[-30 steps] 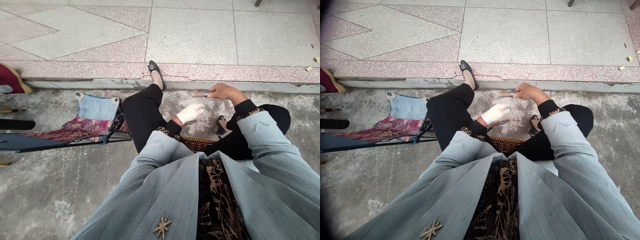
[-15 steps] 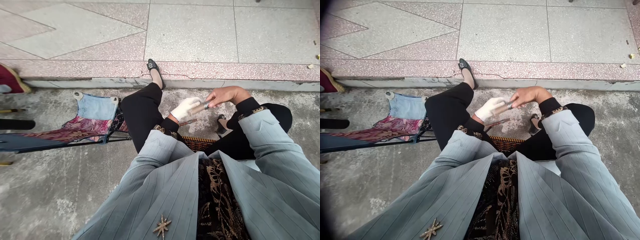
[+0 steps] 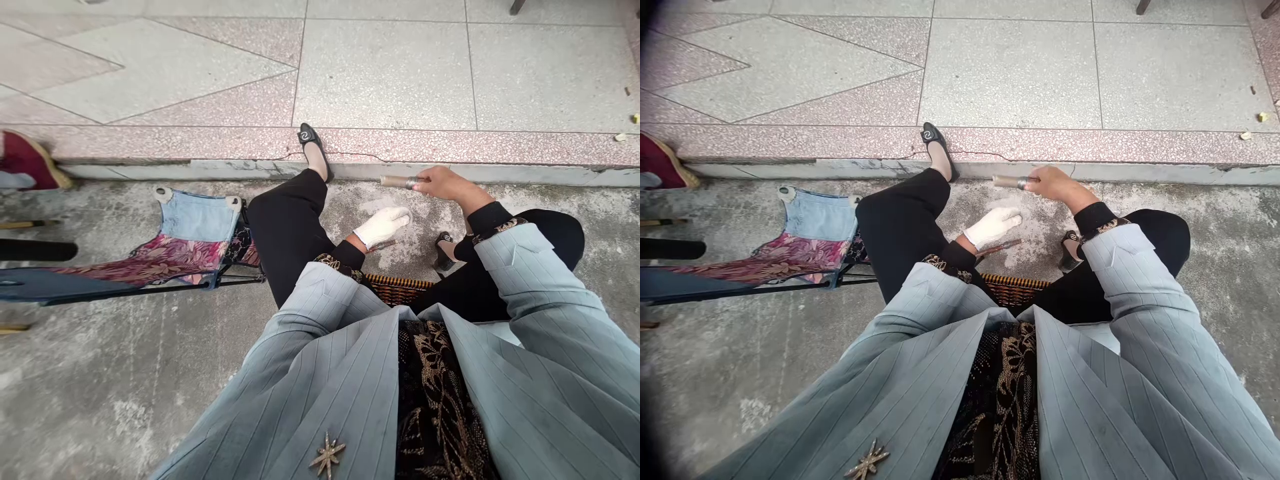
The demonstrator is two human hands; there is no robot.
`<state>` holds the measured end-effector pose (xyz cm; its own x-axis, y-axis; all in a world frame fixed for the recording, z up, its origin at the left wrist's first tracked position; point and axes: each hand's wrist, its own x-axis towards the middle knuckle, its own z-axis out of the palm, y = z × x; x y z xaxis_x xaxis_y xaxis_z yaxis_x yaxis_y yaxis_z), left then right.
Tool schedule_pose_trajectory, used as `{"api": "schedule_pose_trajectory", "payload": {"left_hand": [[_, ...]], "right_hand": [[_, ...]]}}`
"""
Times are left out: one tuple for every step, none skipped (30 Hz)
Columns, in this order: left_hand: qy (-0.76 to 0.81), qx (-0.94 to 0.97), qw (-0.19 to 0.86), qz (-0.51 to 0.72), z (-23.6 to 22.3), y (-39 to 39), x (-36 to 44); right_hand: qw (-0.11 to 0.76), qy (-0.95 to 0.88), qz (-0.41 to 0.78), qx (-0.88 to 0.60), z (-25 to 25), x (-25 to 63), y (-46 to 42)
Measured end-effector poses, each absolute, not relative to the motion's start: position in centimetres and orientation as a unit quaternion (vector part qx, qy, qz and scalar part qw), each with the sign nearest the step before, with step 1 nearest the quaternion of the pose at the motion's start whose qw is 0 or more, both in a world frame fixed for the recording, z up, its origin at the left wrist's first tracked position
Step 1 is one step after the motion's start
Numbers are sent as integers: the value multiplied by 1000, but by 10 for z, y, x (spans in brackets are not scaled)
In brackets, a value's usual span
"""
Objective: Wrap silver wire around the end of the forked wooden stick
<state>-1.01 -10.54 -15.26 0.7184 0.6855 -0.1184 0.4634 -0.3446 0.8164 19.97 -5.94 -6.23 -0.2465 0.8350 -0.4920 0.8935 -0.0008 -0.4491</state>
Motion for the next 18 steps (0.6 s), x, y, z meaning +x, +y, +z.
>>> {"api": "schedule_pose_trajectory", "payload": {"left_hand": [[358, 825, 425, 102, -151, -107, -10], [365, 835, 403, 84, -149, -109, -9], [371, 842, 386, 70, -147, -111, -9], [373, 846, 376, 59, -145, -112, -9], [371, 849, 374, 55, -144, -113, -10], [366, 849, 377, 56, -142, -113, -11], [357, 848, 386, 62, -141, -113, -12], [346, 846, 398, 72, -141, -112, -13], [337, 843, 411, 84, -141, -110, -14], [332, 837, 424, 98, -141, -108, -16], [333, 829, 436, 110, -141, -105, -17], [340, 818, 448, 123, -142, -103, -19], [352, 802, 463, 139, -142, -101, -20], [365, 783, 478, 158, -142, -99, -22], [379, 764, 492, 178, -142, -98, -22], [390, 744, 506, 197, -141, -98, -23], [395, 726, 523, 209, -140, -98, -22], [393, 711, 543, 214, -139, -99, -22]], "right_hand": [[85, 713, -324, 615, -64, 198, -59], [130, 719, -303, 612, -66, 196, -59], [175, 723, -291, 602, -67, 195, -60], [224, 726, -288, 583, -69, 194, -61], [268, 726, -297, 560, -71, 193, -62], [301, 721, -319, 536, -72, 192, -63], [326, 710, -355, 514, -74, 192, -64], [342, 693, -400, 493, -75, 193, -65], [350, 675, -449, 470, -76, 194, -66], [349, 658, -495, 447, -75, 195, -66], [340, 646, -536, 424, -74, 197, -65], [324, 642, -569, 399, -71, 199, -65], [299, 644, -596, 376, -67, 202, -64], [261, 649, -618, 359, -62, 205, -63], [212, 657, -633, 351, -57, 208, -62], [153, 662, -642, 354, -52, 211, -62], [89, 665, -646, 365, -48, 213, -62], [27, 662, -643, 384, -44, 214, -62]]}}
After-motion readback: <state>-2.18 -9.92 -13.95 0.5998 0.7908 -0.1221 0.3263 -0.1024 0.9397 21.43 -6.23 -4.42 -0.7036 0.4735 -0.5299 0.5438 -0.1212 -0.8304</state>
